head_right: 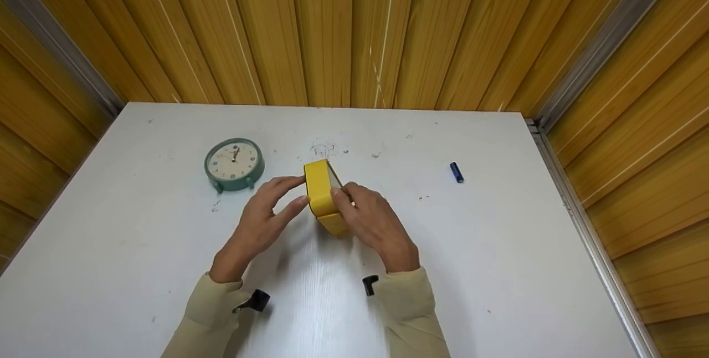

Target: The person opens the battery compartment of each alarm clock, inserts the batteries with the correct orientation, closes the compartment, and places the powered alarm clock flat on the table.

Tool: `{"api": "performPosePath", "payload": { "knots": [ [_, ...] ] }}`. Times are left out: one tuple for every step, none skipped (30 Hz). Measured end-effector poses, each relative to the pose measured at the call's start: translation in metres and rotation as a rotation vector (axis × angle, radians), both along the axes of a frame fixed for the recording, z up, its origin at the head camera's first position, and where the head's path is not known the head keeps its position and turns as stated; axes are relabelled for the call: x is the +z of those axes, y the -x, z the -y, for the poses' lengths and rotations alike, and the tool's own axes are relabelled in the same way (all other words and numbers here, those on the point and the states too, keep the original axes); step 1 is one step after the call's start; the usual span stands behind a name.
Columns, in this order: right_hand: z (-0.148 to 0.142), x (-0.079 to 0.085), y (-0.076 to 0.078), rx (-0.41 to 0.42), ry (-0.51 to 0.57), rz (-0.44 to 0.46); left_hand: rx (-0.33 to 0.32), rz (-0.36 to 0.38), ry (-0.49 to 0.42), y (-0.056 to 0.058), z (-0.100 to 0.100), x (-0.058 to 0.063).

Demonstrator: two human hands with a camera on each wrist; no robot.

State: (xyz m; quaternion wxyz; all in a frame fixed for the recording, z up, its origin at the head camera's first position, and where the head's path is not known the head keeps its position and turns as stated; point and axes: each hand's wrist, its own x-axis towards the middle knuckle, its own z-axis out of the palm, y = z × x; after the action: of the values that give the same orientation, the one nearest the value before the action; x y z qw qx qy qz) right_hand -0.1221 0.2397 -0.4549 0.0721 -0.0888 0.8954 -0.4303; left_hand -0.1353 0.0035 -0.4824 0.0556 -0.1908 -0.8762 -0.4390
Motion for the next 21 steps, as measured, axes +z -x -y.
{"api": "performPosePath", "payload": {
  "knots": [
    [0.0, 0.002, -0.001, -0.008, -0.008, -0.017, -0.003, -0.01, 0.007, -0.001, -0.001, 0.0],
    [0.0, 0.004, -0.001, -0.016, -0.014, -0.033, -0.005, -0.017, 0.014, -0.001, -0.001, 0.0],
    [0.0, 0.006, -0.002, -0.025, -0.019, -0.051, -0.007, -0.022, 0.021, -0.002, -0.002, 0.0],
    [0.001, 0.008, -0.003, -0.035, -0.026, -0.069, -0.008, -0.03, 0.028, -0.002, -0.003, 0.0],
    [0.001, 0.01, -0.004, -0.043, -0.031, -0.087, -0.009, -0.038, 0.036, -0.003, -0.005, 0.0],
    [0.001, 0.011, -0.005, -0.048, -0.032, -0.101, -0.008, -0.047, 0.043, -0.003, -0.006, 0.0],
    [0.001, 0.013, -0.005, -0.053, -0.033, -0.11, -0.008, -0.058, 0.047, -0.004, -0.007, 0.0],
    [0.001, 0.015, -0.006, -0.056, -0.036, -0.117, -0.006, -0.067, 0.05, -0.005, -0.009, 0.0],
    [0.001, 0.016, -0.007, -0.06, -0.038, -0.122, -0.004, -0.08, 0.051, -0.005, -0.01, 0.0],
    [0.0, 0.017, -0.007, -0.065, -0.042, -0.125, -0.003, -0.095, 0.052, -0.006, -0.012, 0.0],
    [0.0, 0.018, -0.008, -0.068, -0.047, -0.125, -0.001, -0.111, 0.055, -0.007, -0.013, 0.0],
    [-0.001, 0.019, -0.008, -0.072, -0.052, -0.127, -0.002, -0.132, 0.057, -0.007, -0.015, 0.0],
    [-0.002, 0.02, -0.009, -0.077, -0.057, -0.128, -0.004, -0.153, 0.061, -0.008, -0.017, -0.001],
    [-0.003, 0.02, -0.009, -0.078, -0.063, -0.132, -0.005, -0.177, 0.07, -0.008, -0.018, -0.001],
    [-0.004, 0.021, -0.009, -0.079, -0.067, -0.135, -0.004, -0.204, 0.081, -0.009, -0.02, -0.002],
    [-0.004, 0.021, -0.01, -0.078, -0.071, -0.137, -0.003, -0.23, 0.091, -0.009, -0.022, -0.002],
    [-0.004, 0.022, -0.01, -0.078, -0.076, -0.14, -0.001, -0.256, 0.101, -0.01, -0.023, -0.003],
    [-0.004, 0.022, -0.01, -0.078, -0.083, -0.145, 0.003, -0.279, 0.114, -0.01, -0.025, -0.003],
    [-0.004, 0.022, -0.009, -0.079, -0.091, -0.147, 0.01, -0.297, 0.13, -0.011, -0.026, -0.004],
    [-0.004, 0.022, -0.009, -0.08, -0.1, -0.149, 0.018, -0.312, 0.148, -0.011, -0.027, -0.003],
    [-0.003, 0.022, -0.009, -0.085, -0.112, -0.148, 0.026, -0.322, 0.166, -0.012, -0.028, -0.003]
  ]
}}
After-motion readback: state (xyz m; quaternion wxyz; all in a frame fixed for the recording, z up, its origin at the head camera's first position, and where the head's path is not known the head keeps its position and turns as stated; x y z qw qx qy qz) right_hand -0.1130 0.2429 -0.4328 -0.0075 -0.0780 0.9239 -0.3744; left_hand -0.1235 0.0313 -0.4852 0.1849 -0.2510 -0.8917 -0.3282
